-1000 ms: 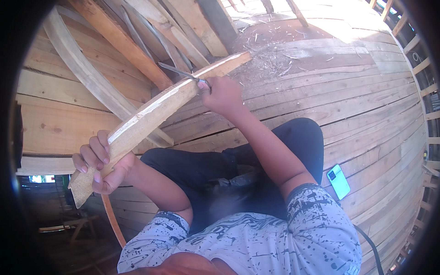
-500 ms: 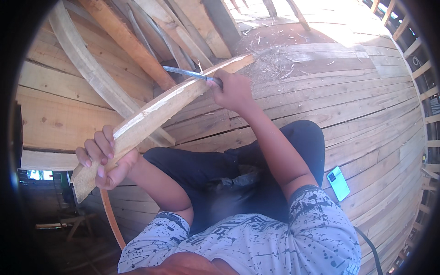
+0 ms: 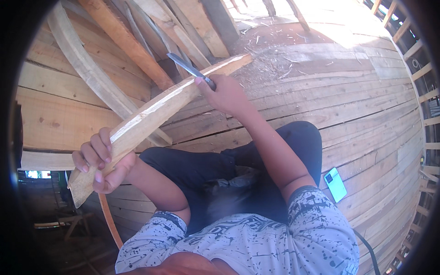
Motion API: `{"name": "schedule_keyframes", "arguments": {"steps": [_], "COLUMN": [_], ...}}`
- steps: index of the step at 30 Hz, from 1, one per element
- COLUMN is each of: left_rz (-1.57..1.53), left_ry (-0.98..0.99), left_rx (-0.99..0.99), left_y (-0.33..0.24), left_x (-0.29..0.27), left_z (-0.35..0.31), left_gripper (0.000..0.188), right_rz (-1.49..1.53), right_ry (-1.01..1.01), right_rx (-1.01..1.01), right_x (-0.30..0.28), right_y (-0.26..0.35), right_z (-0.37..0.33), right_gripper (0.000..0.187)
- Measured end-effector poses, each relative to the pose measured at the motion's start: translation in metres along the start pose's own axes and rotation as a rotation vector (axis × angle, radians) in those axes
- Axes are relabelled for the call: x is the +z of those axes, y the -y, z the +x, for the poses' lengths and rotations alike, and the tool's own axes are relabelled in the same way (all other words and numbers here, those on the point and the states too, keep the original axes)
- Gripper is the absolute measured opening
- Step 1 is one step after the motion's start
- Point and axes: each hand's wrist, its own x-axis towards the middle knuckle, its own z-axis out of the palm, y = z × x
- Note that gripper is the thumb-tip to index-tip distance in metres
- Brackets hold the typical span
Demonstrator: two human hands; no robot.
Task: The person sits cross-legged on a wooden floor and uses a knife to carve a long, curved piece of wood. They hold the wood with their left hand and repeatedly shave thin strips from its surface with the knife in their right hand, creating a pile of wood shavings.
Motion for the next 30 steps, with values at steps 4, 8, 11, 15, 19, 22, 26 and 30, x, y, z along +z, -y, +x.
{"name": "schedule_keyframes", "arguments": {"steps": [4, 8, 11, 15, 19, 22, 26, 30], "left_rz": [0.008, 0.011, 0.004, 0.003, 0.006, 0.004, 0.0, 0.009], "left_ry": [-0.003, -0.007, 0.01, -0.001, -0.006, -0.004, -0.001, -0.008], "left_rx": [0.002, 0.0, -0.009, -0.004, -0.005, -0.004, -0.011, -0.007], "left_y": [0.001, 0.002, 0.002, 0.001, 0.0, 0.001, 0.002, 0.0], "left_x": [0.002, 0.004, 0.004, 0.005, 0.004, 0.006, 0.007, 0.003], "left_z": [0.0, 0.001, 0.003, 0.001, 0.001, 0.001, 0.002, 0.002], "left_gripper": [0.025, 0.025, 0.024, 0.024, 0.024, 0.024, 0.024, 0.024], "right_rz": [-0.125, -0.119, -0.078, -0.196, -0.163, -0.123, -0.113, -0.196], "right_ry": [-0.045, -0.154, -0.248, -0.106, -0.134, -0.18, -0.251, -0.087], "right_rx": [0.044, 0.035, 0.006, 0.02, 0.082, 0.069, 0.083, 0.048], "right_x": [-0.001, 0.002, 0.005, -0.001, -0.001, 0.003, 0.01, -0.009], "right_y": [0.004, -0.006, -0.017, -0.011, -0.007, -0.008, -0.025, -0.015], "right_z": [0.003, 0.007, 0.009, 0.008, 0.008, 0.01, 0.018, 0.013], "right_gripper": [0.062, 0.065, 0.067, 0.069, 0.07, 0.07, 0.07, 0.069]}}
